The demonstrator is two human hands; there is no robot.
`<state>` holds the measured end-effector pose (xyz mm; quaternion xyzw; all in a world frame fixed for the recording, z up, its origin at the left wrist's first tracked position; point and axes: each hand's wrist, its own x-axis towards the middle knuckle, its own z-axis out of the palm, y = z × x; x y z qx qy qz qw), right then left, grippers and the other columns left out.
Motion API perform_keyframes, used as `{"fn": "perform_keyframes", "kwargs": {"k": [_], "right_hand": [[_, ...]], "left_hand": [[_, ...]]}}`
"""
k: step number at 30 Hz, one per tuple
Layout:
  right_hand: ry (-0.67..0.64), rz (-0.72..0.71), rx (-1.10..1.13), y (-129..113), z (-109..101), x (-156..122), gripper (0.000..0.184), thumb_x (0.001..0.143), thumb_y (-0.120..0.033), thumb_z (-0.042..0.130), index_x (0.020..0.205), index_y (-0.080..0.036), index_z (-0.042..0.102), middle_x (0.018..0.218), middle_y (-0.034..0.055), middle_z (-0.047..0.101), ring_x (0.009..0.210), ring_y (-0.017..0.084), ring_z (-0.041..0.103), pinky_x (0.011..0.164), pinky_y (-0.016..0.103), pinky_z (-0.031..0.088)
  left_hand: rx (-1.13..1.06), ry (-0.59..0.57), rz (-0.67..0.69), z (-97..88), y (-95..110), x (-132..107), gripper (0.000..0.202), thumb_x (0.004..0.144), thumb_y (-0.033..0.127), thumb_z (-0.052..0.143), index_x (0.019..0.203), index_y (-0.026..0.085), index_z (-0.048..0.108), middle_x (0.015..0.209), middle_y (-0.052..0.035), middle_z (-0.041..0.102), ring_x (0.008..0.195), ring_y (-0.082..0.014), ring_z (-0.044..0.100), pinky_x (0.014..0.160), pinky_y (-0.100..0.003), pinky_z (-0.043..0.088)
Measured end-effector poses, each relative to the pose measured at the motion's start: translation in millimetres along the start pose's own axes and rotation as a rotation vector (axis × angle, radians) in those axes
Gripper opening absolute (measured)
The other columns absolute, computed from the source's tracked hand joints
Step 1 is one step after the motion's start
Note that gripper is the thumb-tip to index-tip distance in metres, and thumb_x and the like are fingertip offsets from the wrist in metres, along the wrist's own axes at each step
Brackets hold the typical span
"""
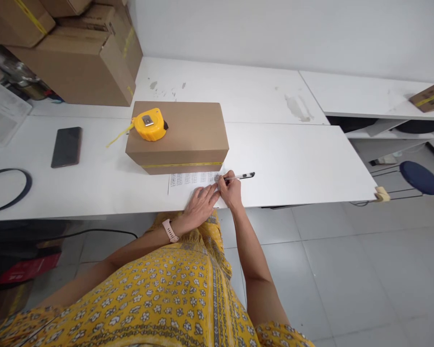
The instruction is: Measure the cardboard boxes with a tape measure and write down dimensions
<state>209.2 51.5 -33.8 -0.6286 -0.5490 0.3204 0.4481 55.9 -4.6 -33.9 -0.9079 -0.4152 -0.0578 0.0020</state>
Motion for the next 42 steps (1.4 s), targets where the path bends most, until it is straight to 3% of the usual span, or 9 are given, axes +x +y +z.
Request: {"fn": "perform_keyframes", "kwargs": {"k": [42], "right_hand": [[0.035,0.01,-0.003,-6.9,-1.5,-1.2,0.023,0.088,-0.039,0.056,0.074,-0.024,0.046,0.059,-0.0069,0.047,0.056,0.012,0.042,0.058,0.027,0.035]], "left_hand": [[-0.025,-0.011,0.004,-3.1,-0.1,-0.3,0.053,0.099,0.014,0.042,0.152,0.004,0.045,0.162,-0.0246,0.039,0.146,-0.0354,0.039,0.116,-0.052,0.034]]}}
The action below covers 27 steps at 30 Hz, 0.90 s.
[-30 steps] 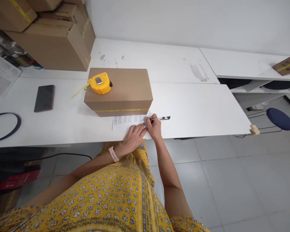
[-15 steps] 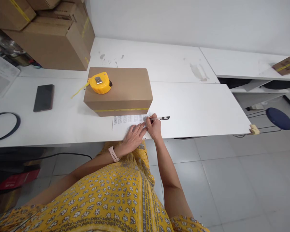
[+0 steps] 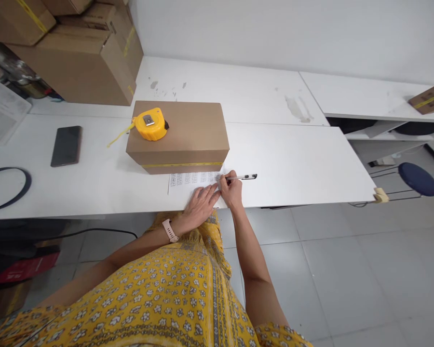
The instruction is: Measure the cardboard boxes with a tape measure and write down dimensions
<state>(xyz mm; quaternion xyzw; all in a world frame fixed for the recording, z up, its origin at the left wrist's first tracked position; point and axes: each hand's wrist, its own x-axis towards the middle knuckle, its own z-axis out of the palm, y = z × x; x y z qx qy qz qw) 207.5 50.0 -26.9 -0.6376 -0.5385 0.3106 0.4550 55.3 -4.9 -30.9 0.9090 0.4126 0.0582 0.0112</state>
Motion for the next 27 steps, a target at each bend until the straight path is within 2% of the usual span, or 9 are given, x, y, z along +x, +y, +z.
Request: {"fn": "perform_keyframes", "kwargs": {"k": [23,27], "right_hand": [[-0.033,-0.007,-0.035,4.3,-2.3,3.0,0.022,0.089,-0.037,0.057,0.075,-0.023,0.047,0.058,-0.0069,0.048,0.057,0.011,0.043,0.059,0.027,0.035],[-0.012,0.001,-0.01,4.8,-1.7,2.7,0.022,0.089,-0.038,0.057,0.075,-0.024,0.047,0.058,-0.0065,0.048,0.058,0.012,0.044,0.059,0.027,0.036]], "left_hand": [[0.007,-0.017,-0.006,-0.7,0.6,0.5,0.053,0.101,0.014,0.037,0.152,0.005,0.044,0.163,-0.0236,0.038,0.147,-0.0345,0.038,0.117,-0.052,0.033],[-0.009,-0.025,-0.008,-1.7,0.3,0.8,0.055,0.099,0.014,0.041,0.153,0.005,0.043,0.164,-0.0238,0.036,0.148,-0.0345,0.037,0.117,-0.052,0.032]]}}
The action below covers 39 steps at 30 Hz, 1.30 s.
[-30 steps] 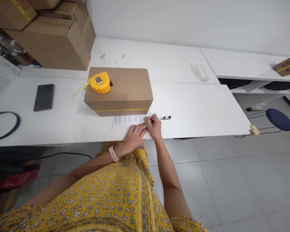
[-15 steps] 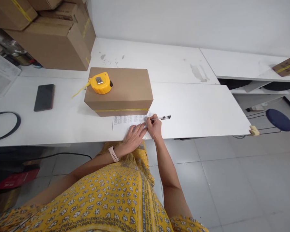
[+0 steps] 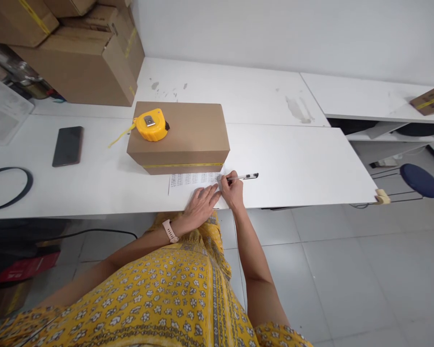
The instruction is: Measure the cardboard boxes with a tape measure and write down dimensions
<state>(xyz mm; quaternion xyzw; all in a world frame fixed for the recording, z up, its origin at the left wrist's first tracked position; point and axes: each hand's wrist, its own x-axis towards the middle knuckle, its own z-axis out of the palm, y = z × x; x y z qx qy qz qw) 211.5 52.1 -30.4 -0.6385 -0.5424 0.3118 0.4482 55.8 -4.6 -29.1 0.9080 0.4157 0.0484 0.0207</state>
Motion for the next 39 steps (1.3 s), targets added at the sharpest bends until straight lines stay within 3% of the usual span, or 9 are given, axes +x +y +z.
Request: {"fn": "perform_keyframes", "kwargs": {"k": [7,16,27,32,35,39], "right_hand": [[-0.007,-0.024,-0.012,2,0,1,0.024,0.091,-0.04,0.056,0.076,-0.024,0.047,0.06,-0.0064,0.049,0.057,0.012,0.044,0.059,0.027,0.036],[-0.005,-0.011,-0.034,-4,0,-1,0.024,0.09,-0.04,0.056,0.076,-0.024,0.046,0.057,-0.007,0.047,0.055,0.012,0.042,0.057,0.027,0.035],[-0.001,-0.017,-0.008,0,1,-1,0.023,0.089,-0.039,0.057,0.075,-0.024,0.047,0.059,-0.0066,0.047,0.057,0.012,0.042,0.058,0.027,0.034],[0.133,-0.048,0.016,6,-2,2,0.024,0.094,-0.044,0.052,0.082,-0.024,0.047,0.069,-0.0033,0.051,0.063,0.014,0.046,0.064,0.029,0.039],[0.185,-0.172,-0.174,18,-21,16,0.02,0.099,-0.04,0.046,0.097,-0.023,0.054,0.088,0.0048,0.06,0.079,0.02,0.053,0.076,0.034,0.044],[0.116,-0.281,-0.6,41,-57,39,0.029,0.094,-0.016,0.039,0.106,-0.019,0.065,0.102,0.0149,0.062,0.1,0.029,0.052,0.087,0.042,0.044]], "left_hand": [[0.004,-0.01,-0.001,-3.7,0,0,0.054,0.1,0.014,0.039,0.152,0.005,0.045,0.163,-0.0233,0.037,0.147,-0.0345,0.038,0.116,-0.051,0.033],[0.034,0.054,0.006,6.6,-1,0,0.052,0.101,0.014,0.036,0.151,0.006,0.046,0.162,-0.0232,0.039,0.146,-0.0342,0.039,0.115,-0.05,0.033],[0.007,0.006,-0.005,-1.2,0,-1,0.053,0.101,0.013,0.035,0.153,0.006,0.045,0.163,-0.0231,0.038,0.147,-0.0342,0.038,0.117,-0.051,0.032],[0.006,0.008,0.008,-2.0,-1,-1,0.054,0.1,0.014,0.04,0.153,0.006,0.043,0.164,-0.0229,0.036,0.147,-0.0349,0.038,0.116,-0.051,0.033],[-0.007,-0.001,0.011,-0.7,0,-1,0.056,0.099,0.016,0.047,0.153,0.006,0.042,0.164,-0.0229,0.035,0.147,-0.0348,0.038,0.117,-0.052,0.033],[-0.162,-0.012,0.025,-16.7,-8,-4,0.05,0.097,0.03,0.059,0.143,0.011,0.054,0.16,-0.0204,0.044,0.143,-0.0322,0.045,0.117,-0.048,0.036]]}}
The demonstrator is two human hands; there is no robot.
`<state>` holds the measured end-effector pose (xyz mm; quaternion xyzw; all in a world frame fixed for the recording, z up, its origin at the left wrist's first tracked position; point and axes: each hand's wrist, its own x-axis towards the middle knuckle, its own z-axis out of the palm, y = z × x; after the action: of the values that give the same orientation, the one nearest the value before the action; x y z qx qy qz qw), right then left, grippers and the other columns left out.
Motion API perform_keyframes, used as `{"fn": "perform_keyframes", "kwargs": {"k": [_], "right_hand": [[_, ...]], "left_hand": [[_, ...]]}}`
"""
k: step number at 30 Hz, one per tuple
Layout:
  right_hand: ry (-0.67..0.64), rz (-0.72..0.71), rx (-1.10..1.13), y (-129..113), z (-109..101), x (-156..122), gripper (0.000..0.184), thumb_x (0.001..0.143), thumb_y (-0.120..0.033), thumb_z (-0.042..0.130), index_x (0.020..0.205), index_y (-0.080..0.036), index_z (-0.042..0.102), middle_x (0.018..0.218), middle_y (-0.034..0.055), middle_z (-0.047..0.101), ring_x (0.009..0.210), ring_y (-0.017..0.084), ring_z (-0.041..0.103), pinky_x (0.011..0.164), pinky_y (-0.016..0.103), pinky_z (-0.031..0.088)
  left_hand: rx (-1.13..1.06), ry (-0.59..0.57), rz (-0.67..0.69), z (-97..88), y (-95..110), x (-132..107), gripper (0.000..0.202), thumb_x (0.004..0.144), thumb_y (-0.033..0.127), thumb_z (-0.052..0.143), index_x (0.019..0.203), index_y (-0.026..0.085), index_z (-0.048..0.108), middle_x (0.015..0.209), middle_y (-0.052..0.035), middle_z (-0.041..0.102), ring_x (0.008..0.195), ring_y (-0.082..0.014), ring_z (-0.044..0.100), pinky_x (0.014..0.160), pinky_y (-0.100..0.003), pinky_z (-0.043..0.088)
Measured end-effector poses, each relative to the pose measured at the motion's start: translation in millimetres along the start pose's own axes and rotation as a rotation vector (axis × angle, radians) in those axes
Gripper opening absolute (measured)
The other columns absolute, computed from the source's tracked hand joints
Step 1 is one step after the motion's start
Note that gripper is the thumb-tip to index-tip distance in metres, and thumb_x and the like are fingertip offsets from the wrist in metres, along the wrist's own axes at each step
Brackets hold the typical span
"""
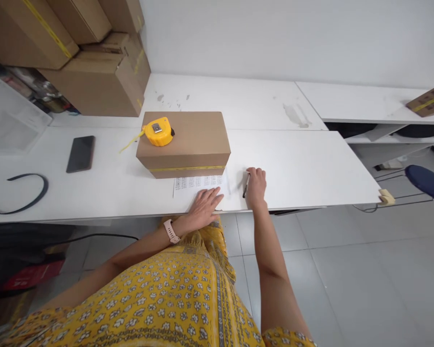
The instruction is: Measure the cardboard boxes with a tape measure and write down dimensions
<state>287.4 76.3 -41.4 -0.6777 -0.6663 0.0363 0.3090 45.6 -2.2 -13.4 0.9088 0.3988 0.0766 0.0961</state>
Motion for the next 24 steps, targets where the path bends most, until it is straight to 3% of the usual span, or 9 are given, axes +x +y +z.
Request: {"fn": "perform_keyframes", "kwargs": {"k": [2,6,8,10,12,16,18,20,24], "right_hand": [[-0.036,0.008,-0.116,16,-4,2,0.038,0.091,-0.011,0.038,0.115,-0.018,0.066,0.102,0.0162,0.062,0.1,0.03,0.052,0.086,0.044,0.045],[0.017,0.043,-0.131,26,-6,-6,0.051,0.088,-0.009,0.038,0.133,-0.017,0.059,0.1,0.0134,0.064,0.098,0.028,0.056,0.087,0.043,0.048],[0.114,0.075,-0.061,20,-10,-11,0.05,0.088,-0.013,0.039,0.134,-0.017,0.058,0.098,0.0119,0.065,0.093,0.026,0.057,0.083,0.042,0.049],[0.243,0.092,0.018,7,-18,-13,0.045,0.091,-0.018,0.039,0.131,-0.017,0.059,0.098,0.0114,0.065,0.087,0.024,0.058,0.077,0.04,0.051],[0.367,0.077,0.095,-13,-30,-13,0.04,0.094,-0.024,0.04,0.128,-0.017,0.061,0.098,0.0114,0.065,0.083,0.022,0.059,0.073,0.039,0.052],[0.49,0.018,0.284,-77,-60,-11,0.031,0.098,-0.033,0.045,0.114,-0.019,0.068,0.095,0.0101,0.066,0.079,0.019,0.06,0.074,0.038,0.055],[0.398,0.002,0.48,-115,-72,-10,0.029,0.098,-0.039,0.05,0.111,-0.022,0.07,0.098,0.0089,0.068,0.083,0.019,0.063,0.077,0.038,0.056],[0.144,0.014,0.774,-152,-81,-8,0.035,0.098,-0.049,0.054,0.119,-0.025,0.07,0.101,0.007,0.071,0.084,0.018,0.065,0.076,0.037,0.058],[-0.282,0.085,1.133,-197,-90,4,0.049,0.092,-0.066,0.058,0.119,-0.027,0.073,0.113,0.0069,0.073,0.096,0.019,0.068,0.082,0.037,0.059]], "left_hand": [[-0.158,0.116,0.025,-25.8,-10,-5,0.041,0.098,0.035,0.059,0.135,0.017,0.06,0.15,-0.0151,0.056,0.135,-0.0265,0.054,0.113,-0.043,0.043],[-0.243,0.738,-0.114,-100.7,-53,-14,0.026,0.1,0.03,0.055,0.125,0.025,0.061,0.128,-0.0075,0.07,0.123,-0.0234,0.061,0.11,-0.045,0.046],[-0.144,0.935,-0.263,-132.7,-85,-12,0.033,0.093,0.031,0.064,0.125,0.024,0.06,0.135,-0.0101,0.065,0.132,-0.0293,0.055,0.116,-0.053,0.038],[-0.128,0.922,-0.394,-152.2,-115,-6,0.051,0.083,0.033,0.076,0.129,0.023,0.058,0.143,-0.0136,0.058,0.139,-0.0352,0.047,0.116,-0.056,0.036],[-0.181,0.806,-0.47,-160.2,-136,3,0.063,0.075,0.032,0.082,0.132,0.022,0.057,0.141,-0.0156,0.059,0.136,-0.0378,0.048,0.113,-0.056,0.04],[-0.343,0.768,-0.42,-162.8,-128,7,0.053,0.074,0.034,0.081,0.122,0.022,0.062,0.123,-0.0112,0.067,0.119,-0.0322,0.061,0.106,-0.05,0.046],[-0.557,0.748,-0.29,-165.0,-104,2,0.044,0.082,0.044,0.074,0.118,0.022,0.063,0.116,-0.0081,0.068,0.107,-0.0262,0.066,0.095,-0.042,0.053],[-0.808,0.649,-0.175,-168.4,-81,-5,0.042,0.088,0.052,0.067,0.117,0.022,0.061,0.105,-0.0061,0.069,0.092,-0.0206,0.068,0.08,-0.035,0.055],[-1.026,0.542,-0.162,-175.1,-62,-13,0.047,0.087,0.056,0.068,0.117,0.022,0.056,0.091,-0.0029,0.066,0.078,-0.0165,0.066,0.069,-0.029,0.053]]}}
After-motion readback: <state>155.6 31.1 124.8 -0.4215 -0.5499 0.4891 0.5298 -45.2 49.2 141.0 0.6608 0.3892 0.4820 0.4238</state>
